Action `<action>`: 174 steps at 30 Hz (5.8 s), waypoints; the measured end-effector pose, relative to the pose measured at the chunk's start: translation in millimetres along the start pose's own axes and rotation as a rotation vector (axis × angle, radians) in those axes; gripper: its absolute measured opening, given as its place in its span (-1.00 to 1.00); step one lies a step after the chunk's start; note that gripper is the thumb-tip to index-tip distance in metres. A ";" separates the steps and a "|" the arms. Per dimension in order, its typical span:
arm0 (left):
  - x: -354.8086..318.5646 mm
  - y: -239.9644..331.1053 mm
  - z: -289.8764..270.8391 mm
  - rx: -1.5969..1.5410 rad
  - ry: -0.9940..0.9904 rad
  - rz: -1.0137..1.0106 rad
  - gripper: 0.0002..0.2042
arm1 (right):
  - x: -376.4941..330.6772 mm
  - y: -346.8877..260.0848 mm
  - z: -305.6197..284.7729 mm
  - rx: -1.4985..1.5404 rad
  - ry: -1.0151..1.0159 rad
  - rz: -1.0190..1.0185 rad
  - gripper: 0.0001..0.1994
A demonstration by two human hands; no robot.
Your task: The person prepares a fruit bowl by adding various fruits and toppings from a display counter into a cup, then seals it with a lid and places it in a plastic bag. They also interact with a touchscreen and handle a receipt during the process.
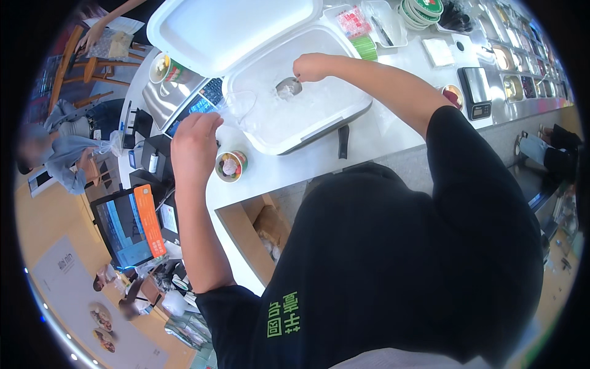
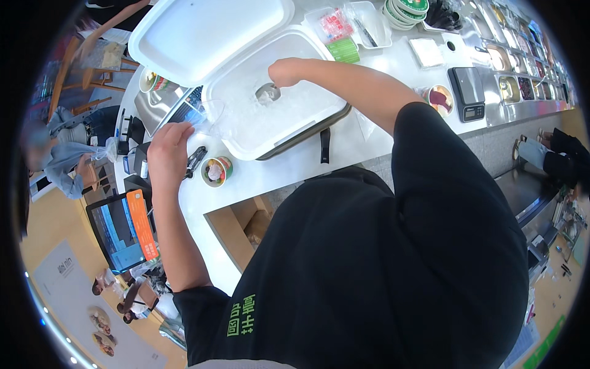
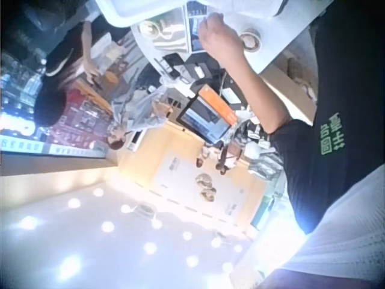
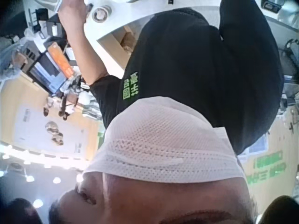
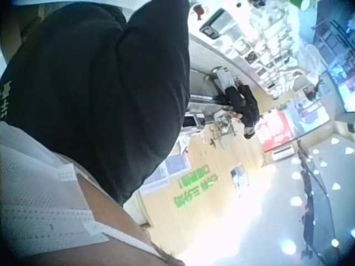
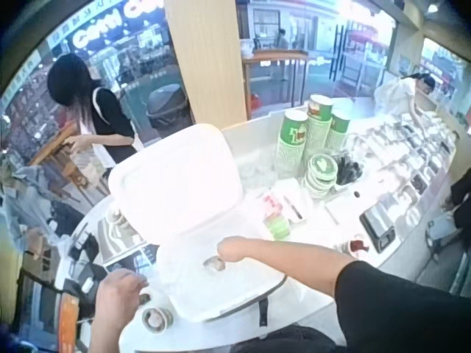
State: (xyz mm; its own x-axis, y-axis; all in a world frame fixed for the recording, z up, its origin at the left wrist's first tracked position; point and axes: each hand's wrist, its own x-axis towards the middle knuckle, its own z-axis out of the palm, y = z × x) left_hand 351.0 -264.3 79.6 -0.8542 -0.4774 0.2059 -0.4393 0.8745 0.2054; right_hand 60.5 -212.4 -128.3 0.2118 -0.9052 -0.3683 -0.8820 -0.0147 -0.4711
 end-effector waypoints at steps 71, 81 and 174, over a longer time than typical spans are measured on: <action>0.9 15.7 -3.9 -0.415 0.170 -0.059 -0.94 | -71.8 -29.0 7.2 -0.310 -0.168 0.306 -0.76; -87.4 15.3 -52.2 -0.317 0.287 -0.196 -0.92 | -2.9 -85.2 -299.3 -0.196 0.626 0.024 -0.49; -270.2 -31.1 172.8 -0.511 0.140 -0.270 -0.60 | -22.9 -248.5 162.4 -0.162 0.349 -0.565 -0.94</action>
State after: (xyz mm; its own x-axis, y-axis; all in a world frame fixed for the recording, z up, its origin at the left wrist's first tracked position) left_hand 547.4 -147.8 -147.7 -0.6712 -0.7140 0.1991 -0.4163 0.5854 0.6957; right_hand 343.2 -119.1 -133.0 0.5344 -0.8232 0.1917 -0.7334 -0.5643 -0.3791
